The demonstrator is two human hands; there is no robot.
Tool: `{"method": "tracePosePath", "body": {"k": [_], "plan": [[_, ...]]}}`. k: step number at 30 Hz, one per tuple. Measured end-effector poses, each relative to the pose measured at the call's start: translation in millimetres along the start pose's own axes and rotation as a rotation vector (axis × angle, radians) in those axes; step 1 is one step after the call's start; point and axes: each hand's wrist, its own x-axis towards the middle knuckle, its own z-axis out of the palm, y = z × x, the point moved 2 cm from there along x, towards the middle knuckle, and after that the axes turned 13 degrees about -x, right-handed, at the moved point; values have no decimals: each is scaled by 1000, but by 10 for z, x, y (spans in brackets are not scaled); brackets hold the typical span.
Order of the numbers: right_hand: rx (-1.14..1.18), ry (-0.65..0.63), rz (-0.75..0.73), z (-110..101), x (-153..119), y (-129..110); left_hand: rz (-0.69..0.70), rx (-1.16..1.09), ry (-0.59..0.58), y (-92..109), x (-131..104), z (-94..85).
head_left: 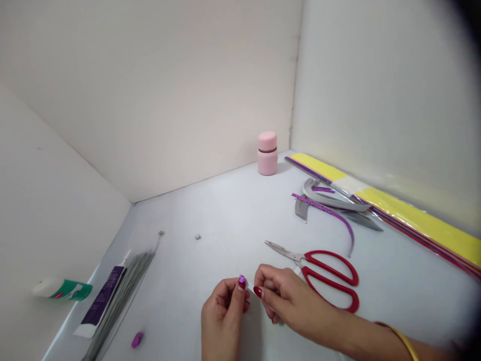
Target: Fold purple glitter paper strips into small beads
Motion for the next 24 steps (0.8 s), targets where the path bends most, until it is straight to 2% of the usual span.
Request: {"method": "tracePosePath", "body": {"k": [12, 15, 20, 24], "plan": [[-191, 134, -72, -30, 35, -17, -36, 24, -94, -95, -3, 7], [-115, 104, -44, -26, 45, 0, -62, -5, -87, -74, 10, 18], [192, -22, 37, 5, 31, -17, -72, -102, -47, -65, 44, -6], [162, -31, 34, -9, 32, -4, -74, -150, -37, -72, 47, -22]]}}
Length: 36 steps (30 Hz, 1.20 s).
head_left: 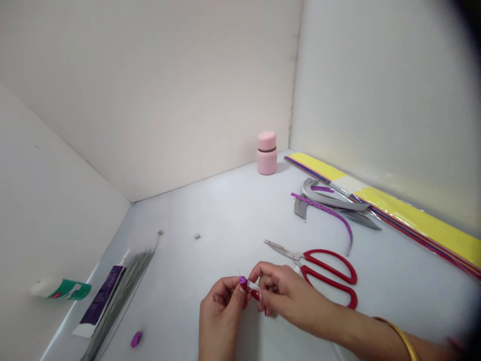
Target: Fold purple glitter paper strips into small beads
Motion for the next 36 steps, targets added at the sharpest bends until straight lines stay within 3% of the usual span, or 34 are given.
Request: {"method": "tracePosePath", "body": {"k": [9, 19, 21, 25, 30, 32, 36], "plan": [[-342, 97, -84, -40, 6, 22, -22, -13, -37, 37, -12, 25], [-551, 176, -201, -35, -38, -49, 40, 145, -46, -15, -25, -7], [-442, 150, -164, -29, -24, -30, 30, 116, -42, -16, -26, -1], [74, -47, -22, -58, 10, -5, -12, -1, 16, -12, 9, -17], [312, -235, -75, -182, -42, -121, -103, -190, 68, 8, 63, -41], [173, -221, -134, -209, -68, -173, -122, -206, 74, 27, 64, -39], [-221, -6, -284, -240, -77, -241, -124, -212, 102, 41, 60, -46]]}}
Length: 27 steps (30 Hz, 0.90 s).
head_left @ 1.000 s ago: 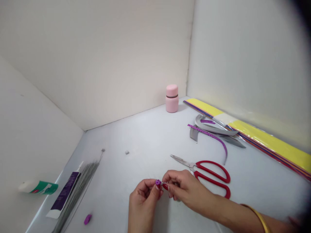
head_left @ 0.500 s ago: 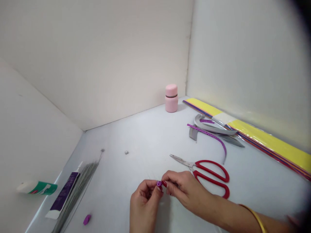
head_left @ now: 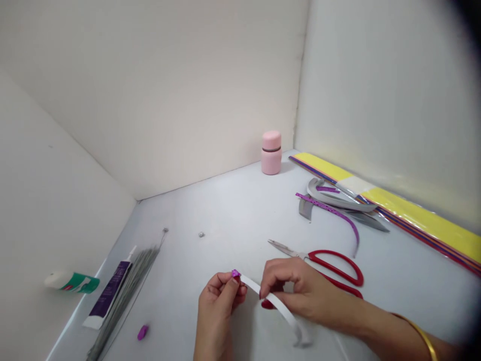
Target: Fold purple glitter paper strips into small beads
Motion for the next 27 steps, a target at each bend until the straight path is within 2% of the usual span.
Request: {"method": "tracePosePath", "body": {"k": [2, 4, 6, 8, 10, 12, 17, 24, 27], "plan": [[27, 98, -56, -28, 7, 5, 13, -3, 20, -7, 10, -11], [224, 163, -58, -62, 8, 42, 27, 2, 47, -17, 25, -23], [478, 220, 5, -84, 3, 99, 39, 14, 69, -26, 36, -33], [632, 229, 101, -62, -4, 151, 49, 25, 76, -30, 41, -39], [632, 126, 206, 18, -6, 180, 58, 35, 70, -26, 39, -40], [560, -34, 317, 135, -9, 195, 69, 49, 54, -12, 32, -38], [521, -217, 453, 321, 2, 184, 125, 112, 14, 27, -4, -26], [559, -272, 517, 320, 2, 192, 149, 160, 11, 6, -36, -22], [566, -269, 523, 326, -5, 208, 203, 164, 30, 20, -57, 0]]}}
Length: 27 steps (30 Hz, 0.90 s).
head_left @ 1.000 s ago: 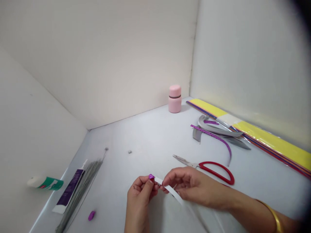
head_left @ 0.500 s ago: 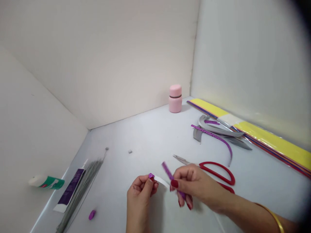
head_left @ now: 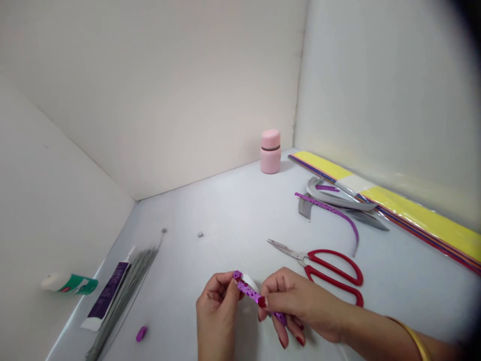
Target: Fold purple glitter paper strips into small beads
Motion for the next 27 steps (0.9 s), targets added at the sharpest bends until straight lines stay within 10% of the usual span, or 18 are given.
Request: {"method": "tracePosePath", "body": {"k": [22, 27], "plan": [[-83, 256, -157, 3, 8, 23, 182, 104, -31, 17, -157, 91], [108, 135, -92, 28, 19, 35, 194, 79, 0, 21, -140, 71]]}}
